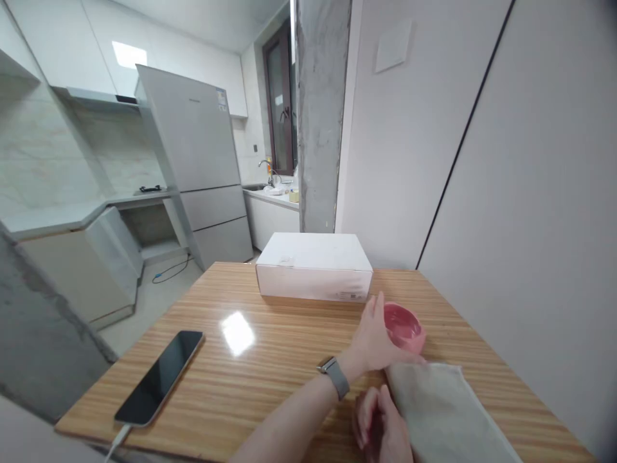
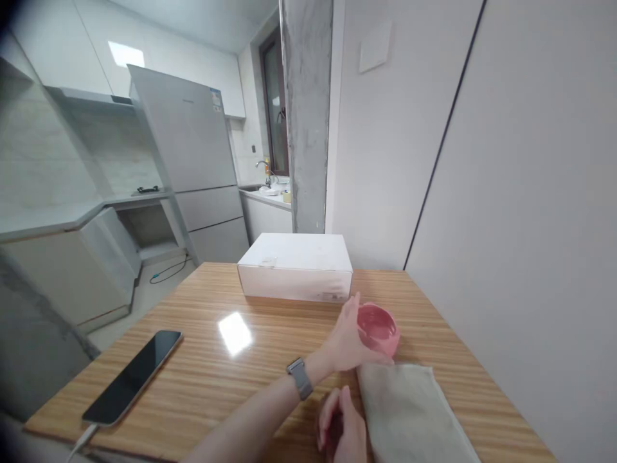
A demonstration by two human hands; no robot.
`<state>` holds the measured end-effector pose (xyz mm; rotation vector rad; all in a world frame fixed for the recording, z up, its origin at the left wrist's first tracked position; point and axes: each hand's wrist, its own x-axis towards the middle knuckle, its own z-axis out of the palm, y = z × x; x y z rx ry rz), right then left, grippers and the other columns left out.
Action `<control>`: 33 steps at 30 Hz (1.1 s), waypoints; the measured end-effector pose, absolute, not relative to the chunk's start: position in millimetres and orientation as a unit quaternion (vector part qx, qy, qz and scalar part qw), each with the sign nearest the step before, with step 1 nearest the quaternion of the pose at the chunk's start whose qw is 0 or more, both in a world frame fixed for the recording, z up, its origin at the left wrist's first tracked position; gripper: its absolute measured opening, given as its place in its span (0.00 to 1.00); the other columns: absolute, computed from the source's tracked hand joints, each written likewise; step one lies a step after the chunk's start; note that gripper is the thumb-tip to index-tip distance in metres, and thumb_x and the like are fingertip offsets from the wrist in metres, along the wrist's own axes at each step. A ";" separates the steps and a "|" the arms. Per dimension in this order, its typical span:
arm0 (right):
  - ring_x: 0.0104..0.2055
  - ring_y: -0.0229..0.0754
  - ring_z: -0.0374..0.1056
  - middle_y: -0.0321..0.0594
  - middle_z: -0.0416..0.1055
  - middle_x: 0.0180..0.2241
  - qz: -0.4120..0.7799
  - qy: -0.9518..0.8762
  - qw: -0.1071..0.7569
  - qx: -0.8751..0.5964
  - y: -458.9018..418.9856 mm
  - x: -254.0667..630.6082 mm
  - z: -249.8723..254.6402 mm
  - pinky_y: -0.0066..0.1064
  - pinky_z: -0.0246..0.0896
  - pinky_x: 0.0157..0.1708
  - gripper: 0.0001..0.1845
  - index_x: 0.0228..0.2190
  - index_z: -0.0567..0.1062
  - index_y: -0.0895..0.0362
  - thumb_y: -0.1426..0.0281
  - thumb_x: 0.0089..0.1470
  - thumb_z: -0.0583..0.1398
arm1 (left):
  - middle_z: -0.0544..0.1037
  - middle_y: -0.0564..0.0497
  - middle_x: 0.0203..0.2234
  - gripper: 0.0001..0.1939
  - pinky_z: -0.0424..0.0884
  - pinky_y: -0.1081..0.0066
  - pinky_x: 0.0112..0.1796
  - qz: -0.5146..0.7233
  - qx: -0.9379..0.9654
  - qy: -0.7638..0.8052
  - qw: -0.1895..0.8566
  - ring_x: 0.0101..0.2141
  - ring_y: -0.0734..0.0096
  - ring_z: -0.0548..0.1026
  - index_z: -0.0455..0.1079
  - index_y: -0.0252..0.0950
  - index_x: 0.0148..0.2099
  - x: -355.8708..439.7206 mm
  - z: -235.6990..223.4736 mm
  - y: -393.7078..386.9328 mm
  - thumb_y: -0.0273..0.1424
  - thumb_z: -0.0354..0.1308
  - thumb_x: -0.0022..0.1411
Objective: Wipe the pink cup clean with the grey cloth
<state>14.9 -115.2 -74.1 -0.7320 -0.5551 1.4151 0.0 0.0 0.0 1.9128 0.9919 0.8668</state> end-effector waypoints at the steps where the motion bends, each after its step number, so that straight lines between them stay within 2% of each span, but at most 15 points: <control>1: 0.13 0.30 0.50 0.31 0.56 0.10 0.626 -0.242 0.665 -0.328 -115.5 14.9 -75.2 0.24 0.43 0.14 0.30 0.11 0.67 0.57 0.50 0.53 0.58 | 0.47 0.34 0.66 0.70 0.49 0.54 0.61 0.350 0.739 0.405 0.410 0.64 0.45 0.46 0.37 0.29 0.69 6.1 -5.9 4.2 0.45 0.72 0.32; 4: 0.12 0.30 0.50 0.31 0.56 0.10 0.616 -0.238 0.669 -0.340 -116.3 16.0 -78.6 0.24 0.42 0.13 0.29 0.11 0.66 0.57 0.51 0.53 0.59 | 0.61 0.36 0.59 0.57 0.57 0.56 0.57 0.372 0.708 0.434 0.415 0.58 0.48 0.60 0.51 0.32 0.65 14.4 -10.3 5.7 0.45 0.71 0.35; 6: 0.12 0.30 0.50 0.30 0.56 0.10 0.612 -0.239 0.673 -0.340 -116.6 17.1 -79.2 0.23 0.42 0.13 0.28 0.12 0.66 0.57 0.51 0.53 0.59 | 0.67 0.39 0.55 0.48 0.61 0.58 0.54 0.384 0.701 0.447 0.402 0.54 0.50 0.66 0.59 0.35 0.59 12.1 -5.6 1.8 0.44 0.70 0.37; 11: 0.13 0.30 0.49 0.31 0.57 0.12 0.626 -0.254 0.670 -0.309 -116.5 18.9 -76.9 0.24 0.44 0.13 0.28 0.12 0.67 0.57 0.52 0.53 0.59 | 0.76 0.45 0.46 0.35 0.67 0.62 0.47 0.427 0.690 0.454 0.368 0.45 0.58 0.73 0.66 0.38 0.51 -26.4 9.4 -8.4 0.37 0.71 0.38; 15: 0.14 0.31 0.50 0.30 0.56 0.12 0.617 -0.272 0.670 -0.309 -118.0 19.4 -75.8 0.24 0.46 0.14 0.27 0.13 0.67 0.57 0.53 0.54 0.59 | 0.77 0.47 0.44 0.36 0.68 0.63 0.45 0.473 0.668 0.483 0.309 0.44 0.59 0.74 0.66 0.39 0.52 -87.3 24.6 -14.3 0.35 0.71 0.38; 21: 0.15 0.31 0.54 0.32 0.60 0.12 0.624 -0.272 0.666 -0.304 -119.8 21.7 -73.0 0.23 0.48 0.15 0.26 0.13 0.67 0.57 0.54 0.54 0.59 | 0.78 0.49 0.43 0.35 0.70 0.67 0.42 0.486 0.634 0.562 0.213 0.42 0.61 0.76 0.66 0.38 0.53 -188.7 38.3 -14.3 0.41 0.68 0.42; 25: 0.15 0.31 0.54 0.32 0.59 0.13 0.622 -0.273 0.664 -0.312 -120.9 21.6 -70.0 0.24 0.48 0.16 0.27 0.13 0.66 0.57 0.53 0.54 0.60 | 0.79 0.47 0.42 0.36 0.70 0.67 0.41 0.456 0.594 0.642 0.168 0.42 0.59 0.77 0.65 0.36 0.53 -241.9 23.0 -4.6 0.44 0.67 0.43; 33: 0.14 0.31 0.52 0.31 0.57 0.12 0.605 -0.278 0.661 -0.347 -119.8 20.1 -63.1 0.24 0.46 0.15 0.28 0.12 0.65 0.57 0.50 0.50 0.61 | 0.78 0.45 0.43 0.32 0.69 0.66 0.44 0.445 0.560 0.681 0.160 0.43 0.57 0.76 0.66 0.35 0.50 -279.3 -11.9 10.5 0.39 0.68 0.42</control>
